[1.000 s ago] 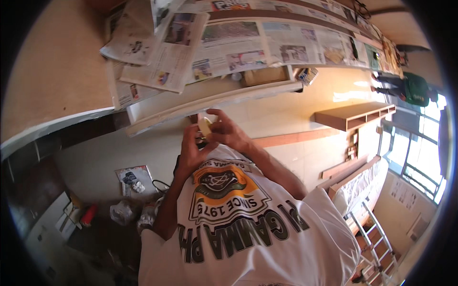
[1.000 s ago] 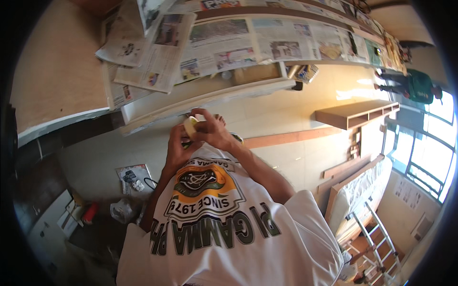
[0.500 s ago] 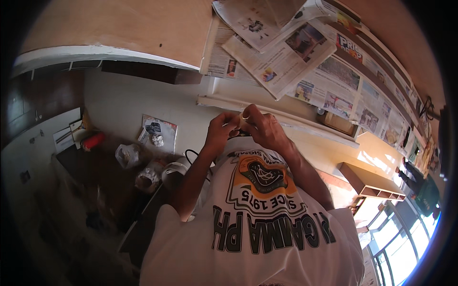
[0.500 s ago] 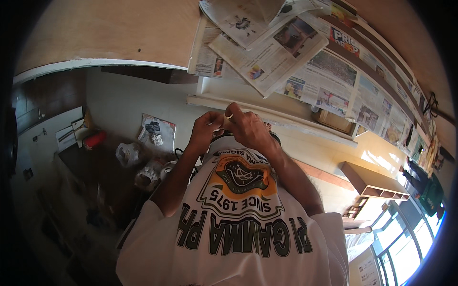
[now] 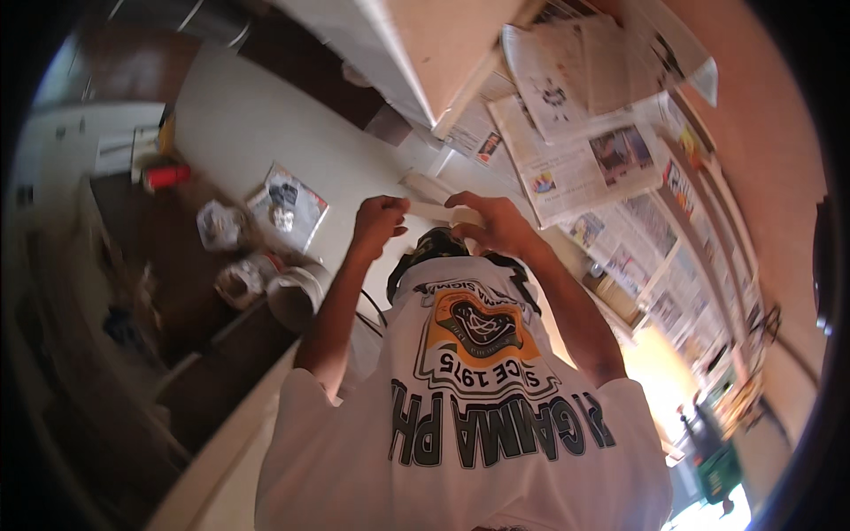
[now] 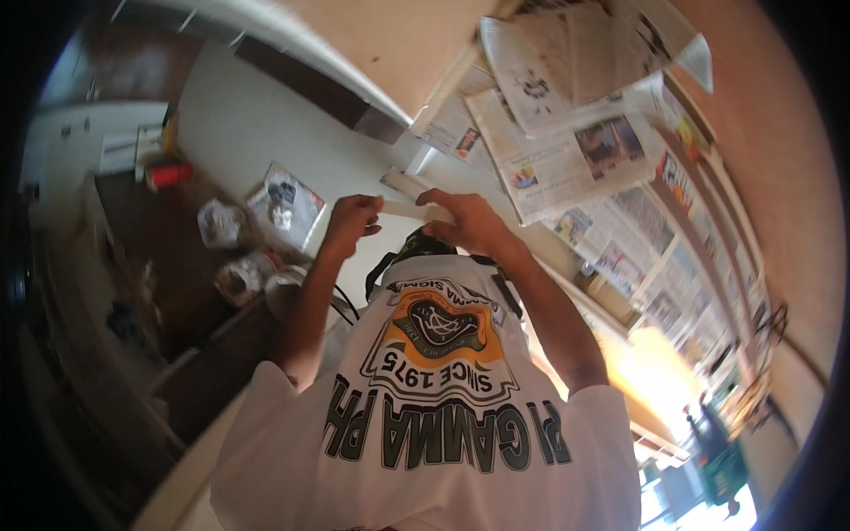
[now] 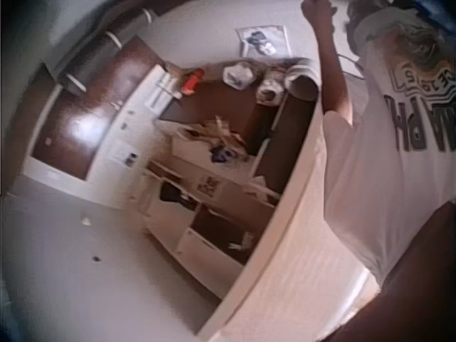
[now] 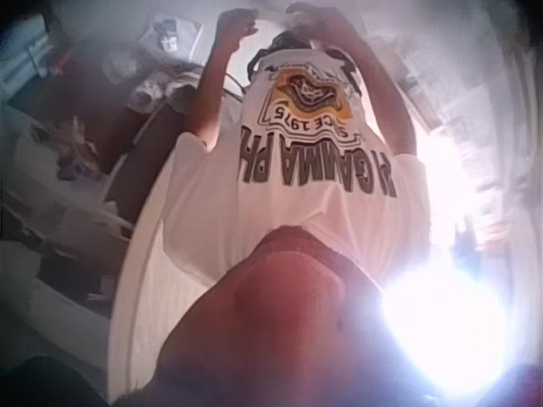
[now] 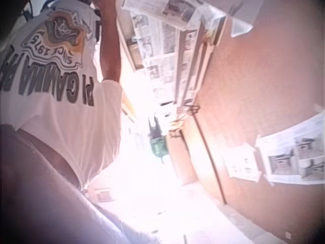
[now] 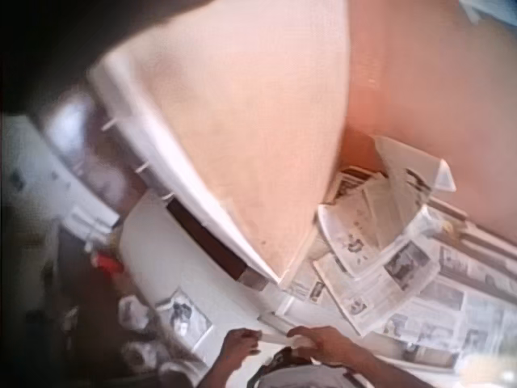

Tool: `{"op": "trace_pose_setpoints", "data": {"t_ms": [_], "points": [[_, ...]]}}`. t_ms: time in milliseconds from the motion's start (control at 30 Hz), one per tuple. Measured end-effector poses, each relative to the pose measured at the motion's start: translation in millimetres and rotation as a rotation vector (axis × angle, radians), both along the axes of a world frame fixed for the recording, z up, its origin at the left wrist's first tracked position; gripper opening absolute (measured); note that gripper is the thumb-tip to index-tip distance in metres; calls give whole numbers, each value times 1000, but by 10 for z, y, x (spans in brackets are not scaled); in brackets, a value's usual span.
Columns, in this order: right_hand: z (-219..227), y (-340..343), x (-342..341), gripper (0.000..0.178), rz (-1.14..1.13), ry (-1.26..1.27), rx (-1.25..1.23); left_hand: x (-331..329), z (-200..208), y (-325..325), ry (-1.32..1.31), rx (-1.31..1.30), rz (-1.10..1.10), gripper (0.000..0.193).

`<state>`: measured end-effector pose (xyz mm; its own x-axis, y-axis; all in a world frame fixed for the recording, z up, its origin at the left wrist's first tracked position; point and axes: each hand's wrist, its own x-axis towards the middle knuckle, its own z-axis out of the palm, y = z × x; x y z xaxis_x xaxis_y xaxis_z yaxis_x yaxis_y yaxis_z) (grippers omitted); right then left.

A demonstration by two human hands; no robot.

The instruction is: The person assembles a wooden cabinet by attaching a drawer front to the frame using masking tape. They also handle newspapers, placing them inside the drawer and on the work surface.

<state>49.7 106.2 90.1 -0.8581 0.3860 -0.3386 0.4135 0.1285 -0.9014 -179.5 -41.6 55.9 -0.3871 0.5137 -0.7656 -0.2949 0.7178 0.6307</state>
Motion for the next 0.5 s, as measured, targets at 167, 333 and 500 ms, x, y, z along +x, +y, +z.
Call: {"op": "trace_pose_setpoints", "data": {"t_ms": [167,333,500], "points": [[-215,467,-376,29,210,180,310,-129,-412,-223,-194,49,291,28],[-178,516,-1012,18,411,-41,752,-105,-921,-45,-505,238,755,31],[-57,399,-1958,24,594,-209,908,-81,-1130,-48,-710,234,1074,29]]}}
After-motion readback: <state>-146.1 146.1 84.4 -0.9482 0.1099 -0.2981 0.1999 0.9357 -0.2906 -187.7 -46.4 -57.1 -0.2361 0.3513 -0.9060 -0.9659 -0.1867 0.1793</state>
